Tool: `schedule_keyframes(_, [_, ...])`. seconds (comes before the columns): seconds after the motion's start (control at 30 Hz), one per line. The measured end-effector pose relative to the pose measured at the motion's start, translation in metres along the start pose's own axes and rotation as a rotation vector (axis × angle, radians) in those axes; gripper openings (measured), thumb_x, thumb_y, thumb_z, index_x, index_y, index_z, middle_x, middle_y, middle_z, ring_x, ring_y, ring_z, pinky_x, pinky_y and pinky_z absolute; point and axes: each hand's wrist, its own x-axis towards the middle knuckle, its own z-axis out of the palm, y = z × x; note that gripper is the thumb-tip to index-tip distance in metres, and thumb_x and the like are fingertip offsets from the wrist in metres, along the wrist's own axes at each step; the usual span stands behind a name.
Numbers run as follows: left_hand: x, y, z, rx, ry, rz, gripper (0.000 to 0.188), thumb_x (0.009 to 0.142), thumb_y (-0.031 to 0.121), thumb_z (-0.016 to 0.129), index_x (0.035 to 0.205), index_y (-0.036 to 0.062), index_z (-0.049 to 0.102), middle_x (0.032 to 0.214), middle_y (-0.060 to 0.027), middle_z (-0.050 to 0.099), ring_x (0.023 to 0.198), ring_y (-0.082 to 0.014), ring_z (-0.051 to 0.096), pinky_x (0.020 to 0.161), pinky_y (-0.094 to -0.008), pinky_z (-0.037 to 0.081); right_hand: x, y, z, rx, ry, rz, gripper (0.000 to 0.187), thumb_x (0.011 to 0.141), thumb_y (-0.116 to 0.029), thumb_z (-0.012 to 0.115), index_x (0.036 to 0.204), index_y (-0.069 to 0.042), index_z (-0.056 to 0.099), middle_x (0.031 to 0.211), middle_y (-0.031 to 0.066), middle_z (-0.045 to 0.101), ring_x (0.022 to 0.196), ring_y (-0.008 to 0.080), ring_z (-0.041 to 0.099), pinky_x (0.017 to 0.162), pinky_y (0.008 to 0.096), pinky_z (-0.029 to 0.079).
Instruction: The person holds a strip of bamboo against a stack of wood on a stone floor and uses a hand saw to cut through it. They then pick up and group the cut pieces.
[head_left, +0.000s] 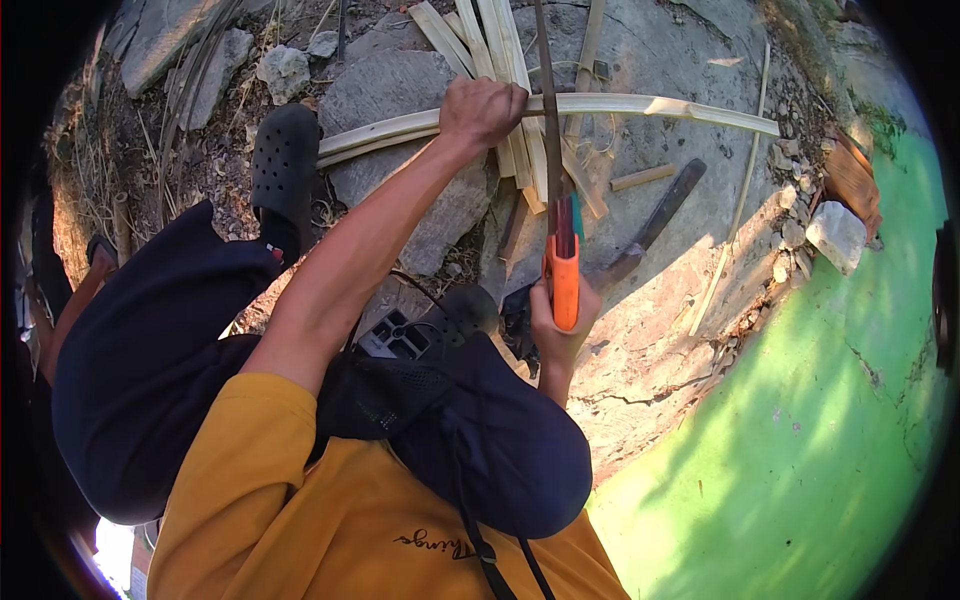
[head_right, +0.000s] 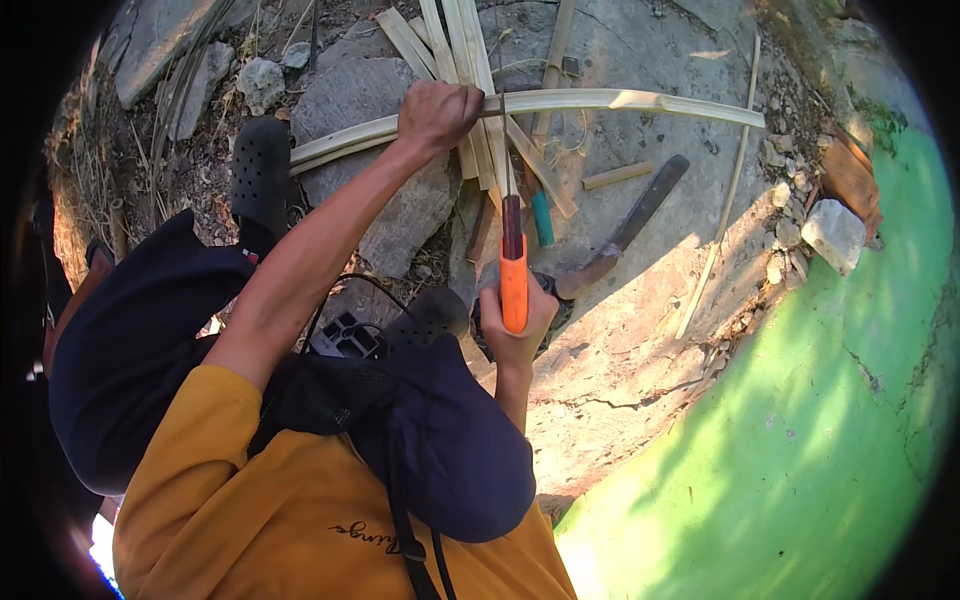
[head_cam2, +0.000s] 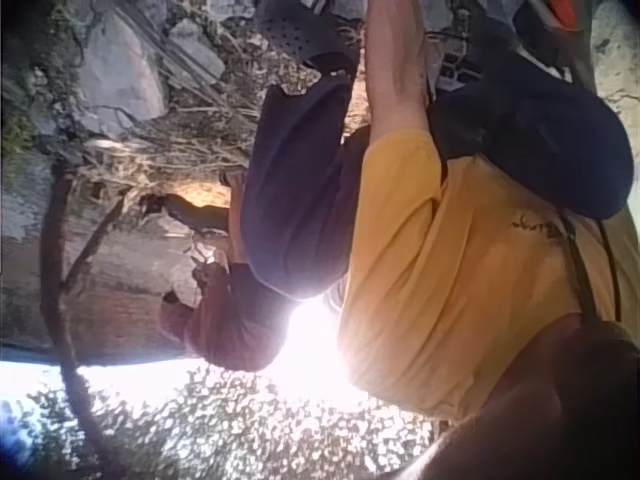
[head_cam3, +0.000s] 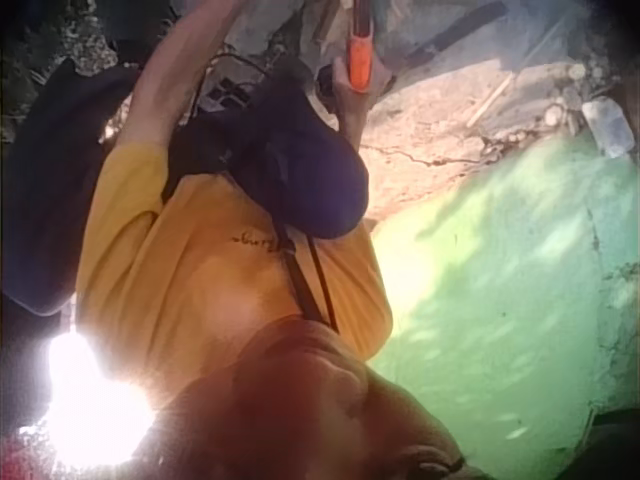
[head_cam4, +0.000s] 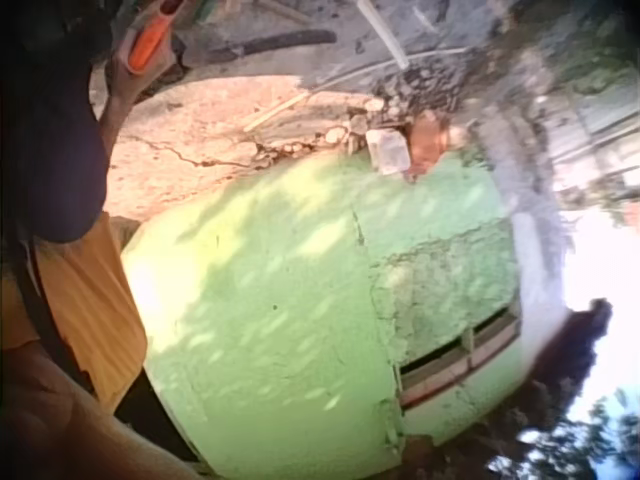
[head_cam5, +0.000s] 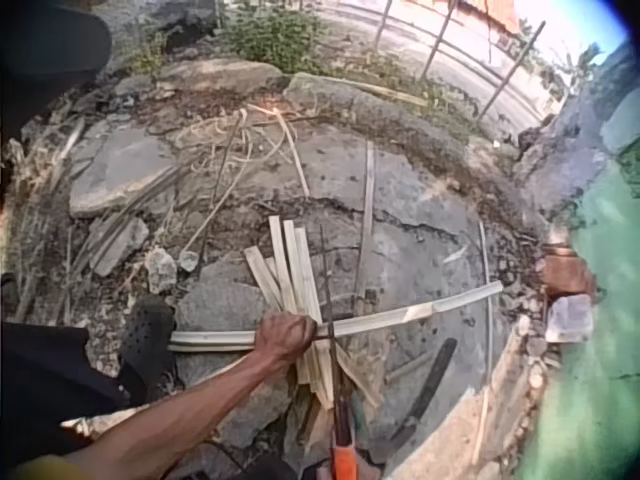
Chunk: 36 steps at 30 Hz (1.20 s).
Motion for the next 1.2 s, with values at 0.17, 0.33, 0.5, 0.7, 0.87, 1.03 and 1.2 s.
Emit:
schedule_keyframes(0.17, [-0.008,0.002,-0.005,-0.004,0.027,0.004,0.044,0.097,0.028,0.044,0.066,0.0079,0.068,0.064,-0.0179,0.065,0.058,-0.0378,0.063,0.061,-0.0490,0.045,-0.015,-0.018,-0.005,0.007,0.028,0.002,0.008,0.076,0.001,0.067,0.084,0.002,0.065,0.059,0.0060,0.056,0.050,0.0099,0.052,0.054,0.0281,0.046])
schedule_keyframes(0.33, [0.003,-0.004,0.002,-0.011,-0.012,0.035,0.043,0.098,0.029,0.043,0.069,0.0087,0.067,0.065,-0.0180,0.065,0.057,-0.0376,0.063,0.062,-0.0490,0.045,0.019,-0.007,0.011,-0.008,0.009,-0.049,0.008,0.077,-0.001,0.067,0.076,0.001,0.059,0.059,0.0062,0.058,0.051,0.0115,0.055,0.053,0.0294,0.045])
schedule_keyframes(0.5, [-0.004,0.002,0.001,-0.026,-0.025,-0.056,0.040,0.098,0.029,0.045,0.070,0.0096,0.067,0.065,-0.0179,0.065,0.059,-0.0382,0.064,0.060,-0.0522,0.046,-0.035,0.003,-0.001,-0.013,0.158,0.068,0.011,0.080,0.000,0.063,0.089,0.003,0.069,0.066,0.0006,0.059,0.060,0.0066,0.051,0.058,0.0255,0.043])
schedule_keyframes(0.7, [-0.001,-0.013,0.005,-0.009,-0.038,-0.013,0.039,0.097,0.027,0.045,0.070,0.0093,0.067,0.067,-0.0177,0.066,0.061,-0.0386,0.065,0.063,-0.0506,0.047,0.005,-0.003,0.007,-0.008,-0.001,0.018,0.018,0.077,0.000,0.065,0.093,0.003,0.071,0.064,0.0066,0.062,0.057,0.0088,0.058,0.059,0.0258,0.048])
schedule_keyframes(0.87, [-0.003,0.004,0.001,0.010,-0.040,-0.022,0.039,0.097,0.029,0.045,0.073,0.0100,0.069,0.070,-0.0175,0.067,0.067,-0.0386,0.068,0.063,-0.0518,0.049,-0.012,-0.009,-0.009,0.001,0.029,-0.048,0.005,0.078,0.000,0.065,0.080,0.002,0.061,0.059,0.0051,0.057,0.051,0.0101,0.053,0.054,0.0271,0.045])
schedule_keyframes(1.03, [-0.004,-0.009,0.004,-0.007,-0.053,0.010,0.040,0.097,0.029,0.045,0.075,0.0083,0.070,0.070,-0.0184,0.068,0.065,-0.0397,0.067,0.062,-0.0518,0.049,0.000,0.001,0.012,-0.019,-0.001,-0.071,0.017,0.074,0.002,0.066,0.091,0.003,0.069,0.061,0.0050,0.058,0.053,0.0085,0.054,0.057,0.0246,0.046])
schedule_keyframes(1.2, [-0.005,0.007,-0.004,-0.033,-0.037,-0.082,0.040,0.097,0.031,0.046,0.075,0.0081,0.071,0.069,-0.0197,0.067,0.062,-0.0408,0.066,0.061,-0.0508,0.052,-0.024,-0.014,-0.003,-0.014,0.030,-0.008,0.009,0.077,0.000,0.066,0.085,0.003,0.065,0.063,0.0051,0.058,0.055,0.0101,0.053,0.058,0.0267,0.046])
